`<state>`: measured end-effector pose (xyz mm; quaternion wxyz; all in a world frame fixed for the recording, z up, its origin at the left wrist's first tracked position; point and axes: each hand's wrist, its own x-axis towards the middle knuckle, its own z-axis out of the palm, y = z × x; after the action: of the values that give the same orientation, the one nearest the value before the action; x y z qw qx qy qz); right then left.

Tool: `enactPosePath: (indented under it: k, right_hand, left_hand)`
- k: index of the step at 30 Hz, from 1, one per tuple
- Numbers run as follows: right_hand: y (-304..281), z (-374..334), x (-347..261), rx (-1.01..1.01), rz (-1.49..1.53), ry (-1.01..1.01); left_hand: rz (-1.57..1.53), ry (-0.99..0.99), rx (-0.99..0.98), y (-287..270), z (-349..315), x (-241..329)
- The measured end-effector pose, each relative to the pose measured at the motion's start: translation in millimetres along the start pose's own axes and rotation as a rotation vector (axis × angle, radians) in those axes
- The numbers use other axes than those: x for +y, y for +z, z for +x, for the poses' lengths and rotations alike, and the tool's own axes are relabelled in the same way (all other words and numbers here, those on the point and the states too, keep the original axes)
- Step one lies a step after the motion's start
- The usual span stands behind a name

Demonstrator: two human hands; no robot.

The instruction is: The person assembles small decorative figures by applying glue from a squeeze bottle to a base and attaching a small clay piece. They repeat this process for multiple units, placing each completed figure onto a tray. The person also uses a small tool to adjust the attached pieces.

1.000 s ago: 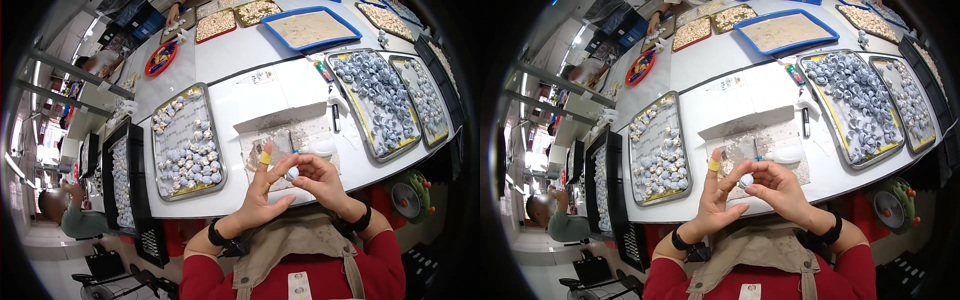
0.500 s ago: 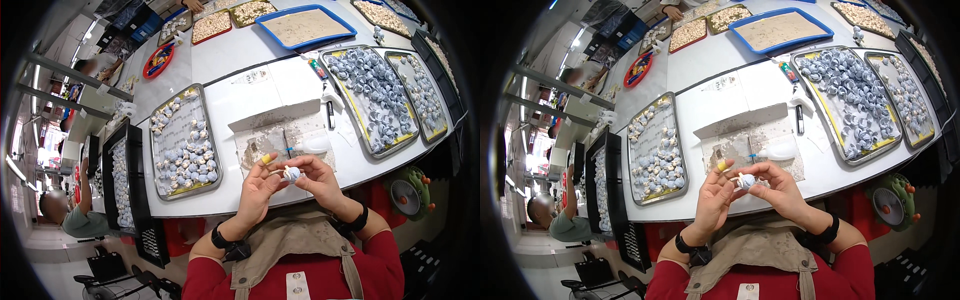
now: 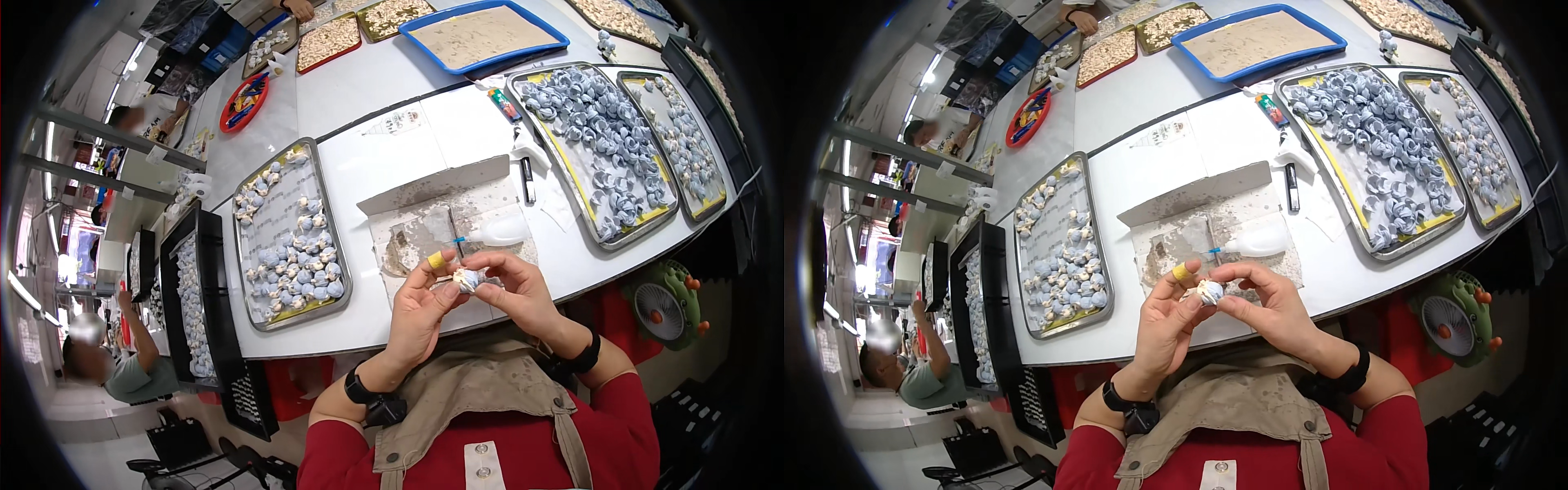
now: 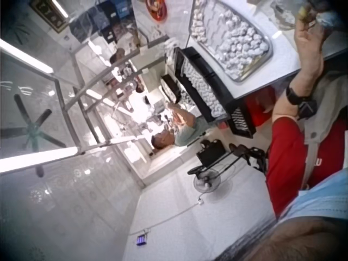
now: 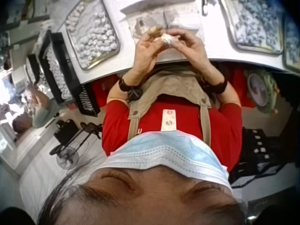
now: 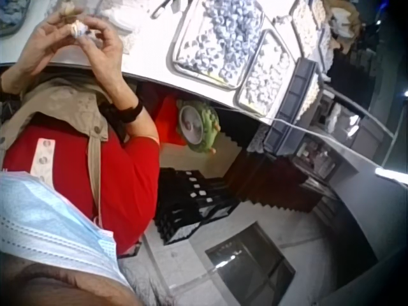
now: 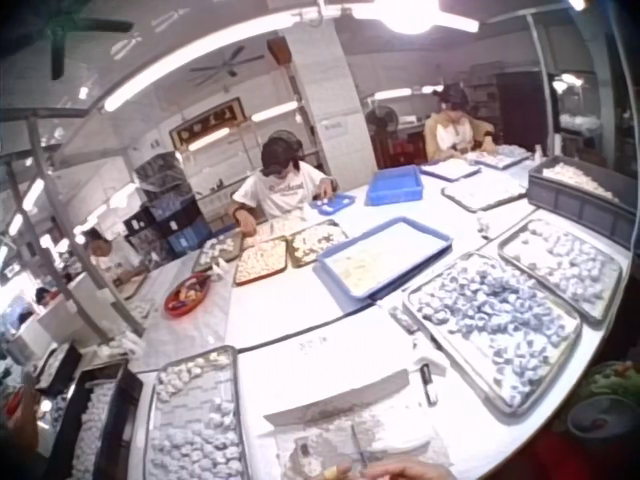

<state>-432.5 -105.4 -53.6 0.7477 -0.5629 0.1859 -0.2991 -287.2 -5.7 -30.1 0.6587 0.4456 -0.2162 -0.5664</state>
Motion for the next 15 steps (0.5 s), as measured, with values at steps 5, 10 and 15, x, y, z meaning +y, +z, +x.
enactPosePath:
  k: [5, 10, 15]
  right_hand:
    - [-8.5, 1.9, -8.8, 0.072, -0.165, -0.007]
    - [-69.7, 43.0, -33.9, 0.355, -0.902, -0.119]
    - [-97.2, 84.2, -22.0, 0.374, -1.217, -0.114]
  left_hand:
    - [-0.011, -0.048, -0.021, -4.4, -3.0, -1.5]
    - [0.005, -0.012, 0.036, -8.1, -6.3, -2.2]
    - [0.000, 0.003, -0.003, -7.6, -6.9, -2.3]
